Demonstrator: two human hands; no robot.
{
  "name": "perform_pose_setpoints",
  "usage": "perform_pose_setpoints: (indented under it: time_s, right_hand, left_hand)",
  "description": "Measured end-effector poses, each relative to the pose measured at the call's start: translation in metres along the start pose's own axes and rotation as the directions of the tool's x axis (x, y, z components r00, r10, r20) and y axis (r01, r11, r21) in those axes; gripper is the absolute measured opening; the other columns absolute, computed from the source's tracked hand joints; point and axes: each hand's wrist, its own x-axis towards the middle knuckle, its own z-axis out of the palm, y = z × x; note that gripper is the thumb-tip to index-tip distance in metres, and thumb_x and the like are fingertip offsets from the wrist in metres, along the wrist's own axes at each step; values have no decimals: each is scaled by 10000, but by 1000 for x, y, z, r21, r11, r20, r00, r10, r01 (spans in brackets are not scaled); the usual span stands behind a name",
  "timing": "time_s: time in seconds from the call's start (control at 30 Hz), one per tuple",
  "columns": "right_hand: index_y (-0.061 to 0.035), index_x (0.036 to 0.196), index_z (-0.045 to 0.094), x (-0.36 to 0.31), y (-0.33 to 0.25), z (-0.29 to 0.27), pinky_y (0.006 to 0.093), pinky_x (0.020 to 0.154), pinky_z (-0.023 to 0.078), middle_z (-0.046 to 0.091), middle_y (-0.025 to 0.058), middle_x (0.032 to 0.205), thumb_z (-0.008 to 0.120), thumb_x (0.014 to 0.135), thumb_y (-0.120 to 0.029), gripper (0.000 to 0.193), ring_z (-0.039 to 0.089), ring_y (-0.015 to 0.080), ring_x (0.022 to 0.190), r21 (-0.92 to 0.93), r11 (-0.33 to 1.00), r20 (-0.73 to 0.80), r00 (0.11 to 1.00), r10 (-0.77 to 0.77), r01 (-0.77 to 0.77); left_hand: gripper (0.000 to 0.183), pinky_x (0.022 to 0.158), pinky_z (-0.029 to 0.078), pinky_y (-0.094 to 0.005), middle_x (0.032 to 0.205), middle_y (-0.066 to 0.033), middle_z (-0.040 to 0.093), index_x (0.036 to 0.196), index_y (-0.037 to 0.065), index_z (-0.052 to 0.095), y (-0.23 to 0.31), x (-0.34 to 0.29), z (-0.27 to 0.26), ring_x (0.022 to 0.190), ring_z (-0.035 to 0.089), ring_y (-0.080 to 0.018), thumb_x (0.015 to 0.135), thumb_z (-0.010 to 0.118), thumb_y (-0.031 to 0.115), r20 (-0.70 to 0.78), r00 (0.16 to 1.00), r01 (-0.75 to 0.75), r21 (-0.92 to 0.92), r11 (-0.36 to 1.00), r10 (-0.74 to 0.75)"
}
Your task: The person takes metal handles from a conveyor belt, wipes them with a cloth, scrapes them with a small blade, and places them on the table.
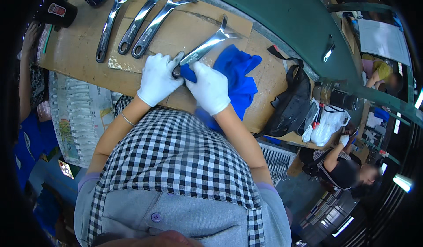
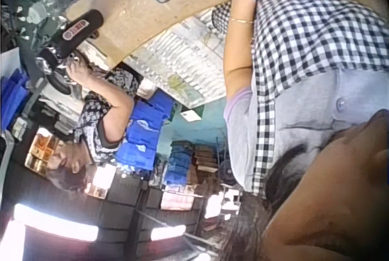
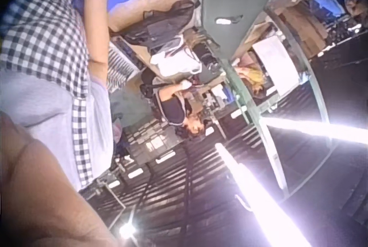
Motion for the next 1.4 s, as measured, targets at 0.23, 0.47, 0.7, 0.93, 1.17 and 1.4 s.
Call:
perform_pose_setpoints:
  time_s: [0.23, 0.47, 0.7, 0.93, 1.17, 1.4]
  right_hand:
    - [-97, 1141, 657, -1, 11, -16, 413, 777, 552, 719, 125, 995, 767, 794, -181, 374, 701, 320, 882, 61, 994, -126, 988, 94, -86]
    - [-136, 1120, 660, 14, 0, -7, 399, 700, 537, 663, 82, 948, 771, 735, -133, 401, 673, 273, 801, -150, 971, -35, 980, -195, 188]
    - [-132, 989, 683, 11, 14, -24, 394, 647, 550, 670, 76, 874, 737, 766, -136, 229, 687, 272, 761, -293, 939, 99, 983, -157, 179]
    - [-102, 964, 665, 24, -11, -6, 422, 703, 546, 684, 105, 876, 736, 779, -144, 203, 692, 302, 782, -178, 970, -24, 984, -174, 167]
    - [-77, 940, 638, 31, -6, -33, 440, 679, 557, 708, 146, 875, 740, 812, -172, 189, 705, 337, 780, -165, 986, 49, 998, 31, -22]
    - [-56, 984, 600, 51, -20, -18, 454, 700, 563, 706, 184, 855, 710, 845, -226, 245, 715, 362, 815, -213, 972, 110, 986, 128, -102]
  left_hand:
    - [572, 719, 450, -408, 785, -65, 617, 1247, 112, 685, 2, -1, 1, 761, 591, -264, 729, 794, 330, -50, 998, 23, -21, 1000, -24]
    - [575, 715, 436, -408, 794, -61, 616, 1251, 114, 683, 2, -1, 7, 784, 581, -257, 724, 786, 318, -27, 999, 30, -32, 999, -31]
    - [525, 708, 436, -398, 799, -62, 618, 1210, 91, 706, 2, -2, 5, 783, 579, -251, 746, 771, 327, -73, 997, 31, -10, 999, -32]
    - [530, 702, 441, -396, 790, -65, 617, 1223, 90, 701, 2, -2, 4, 782, 586, -257, 754, 760, 331, -8, 999, 37, 9, 999, -37]
    - [505, 708, 449, -402, 785, -89, 631, 1183, 82, 716, 0, -1, 2, 787, 591, -268, 742, 758, 324, -60, 997, 38, -41, 998, -40]
    - [467, 727, 450, -407, 813, -84, 637, 1139, 72, 722, -2, 2, 2, 809, 597, -259, 752, 751, 332, -18, 999, 37, -14, 999, -37]
